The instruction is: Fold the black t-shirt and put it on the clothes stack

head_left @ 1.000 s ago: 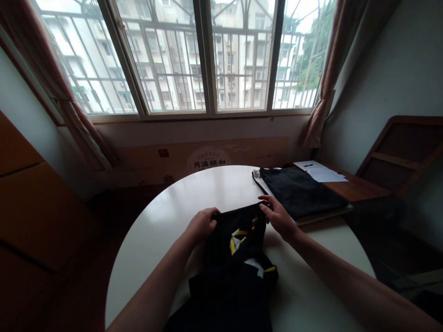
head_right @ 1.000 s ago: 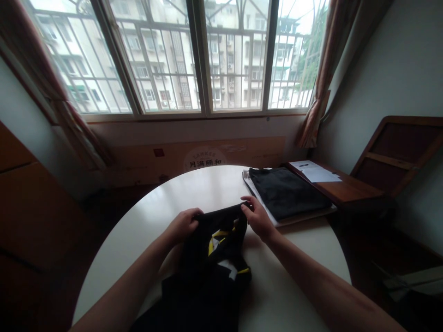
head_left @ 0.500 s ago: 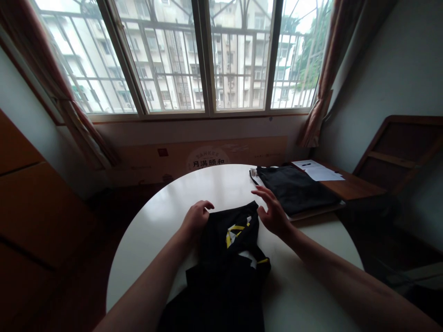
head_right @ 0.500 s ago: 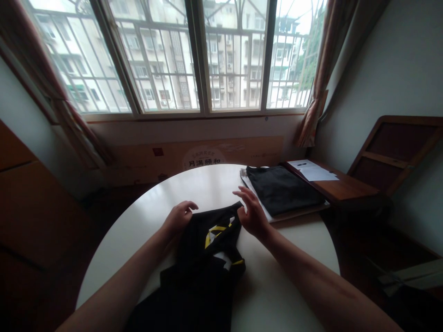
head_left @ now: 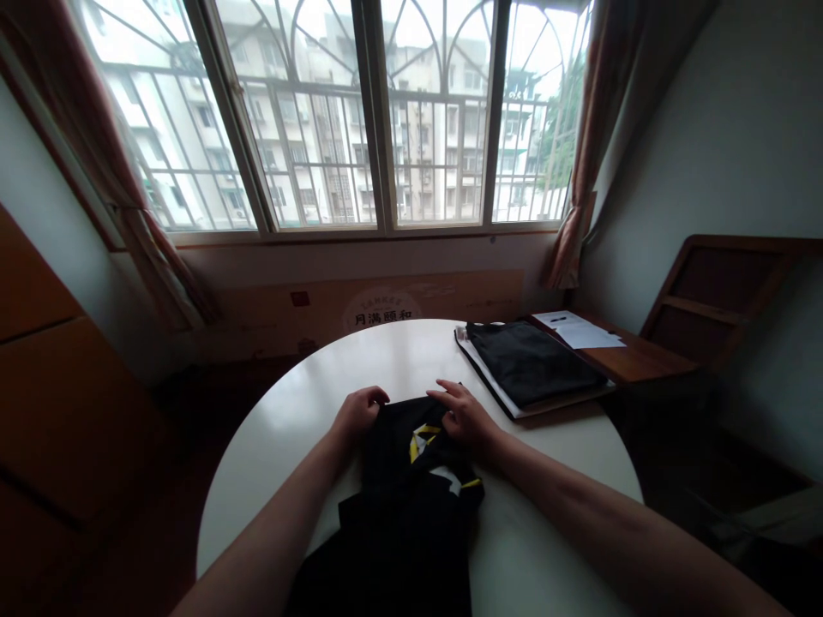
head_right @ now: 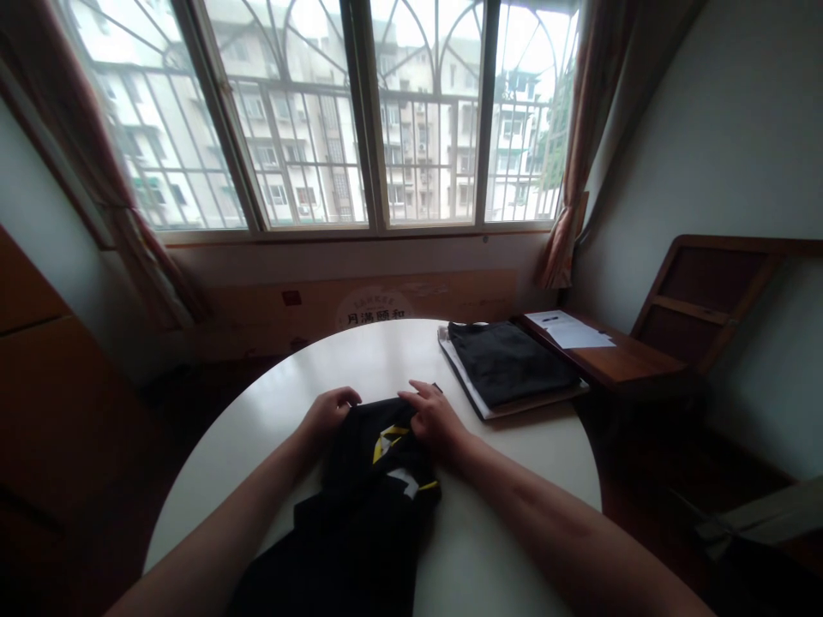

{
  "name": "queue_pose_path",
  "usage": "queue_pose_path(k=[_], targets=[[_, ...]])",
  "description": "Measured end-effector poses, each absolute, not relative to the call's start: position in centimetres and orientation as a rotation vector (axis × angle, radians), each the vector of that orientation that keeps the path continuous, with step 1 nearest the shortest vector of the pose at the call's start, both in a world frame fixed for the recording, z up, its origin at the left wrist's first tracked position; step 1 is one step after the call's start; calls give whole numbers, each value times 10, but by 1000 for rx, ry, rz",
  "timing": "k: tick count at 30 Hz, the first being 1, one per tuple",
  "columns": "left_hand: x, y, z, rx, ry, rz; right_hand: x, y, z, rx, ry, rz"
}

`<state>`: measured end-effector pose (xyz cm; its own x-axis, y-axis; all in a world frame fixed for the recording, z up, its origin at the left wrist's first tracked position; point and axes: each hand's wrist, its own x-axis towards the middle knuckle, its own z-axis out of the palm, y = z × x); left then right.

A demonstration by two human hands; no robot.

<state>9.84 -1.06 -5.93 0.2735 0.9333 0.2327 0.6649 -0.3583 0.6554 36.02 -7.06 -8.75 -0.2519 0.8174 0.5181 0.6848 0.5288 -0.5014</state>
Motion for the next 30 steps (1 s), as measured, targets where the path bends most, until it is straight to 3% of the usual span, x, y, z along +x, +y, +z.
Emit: queue_pose_path(k=[18,30], targets=[[97,-10,-53,2162,1438,770,360,-66,-92,-1283,-1961,239],[82,-16,-25,2322,1696,372,384,-58,-95,-1166,-1749,94]])
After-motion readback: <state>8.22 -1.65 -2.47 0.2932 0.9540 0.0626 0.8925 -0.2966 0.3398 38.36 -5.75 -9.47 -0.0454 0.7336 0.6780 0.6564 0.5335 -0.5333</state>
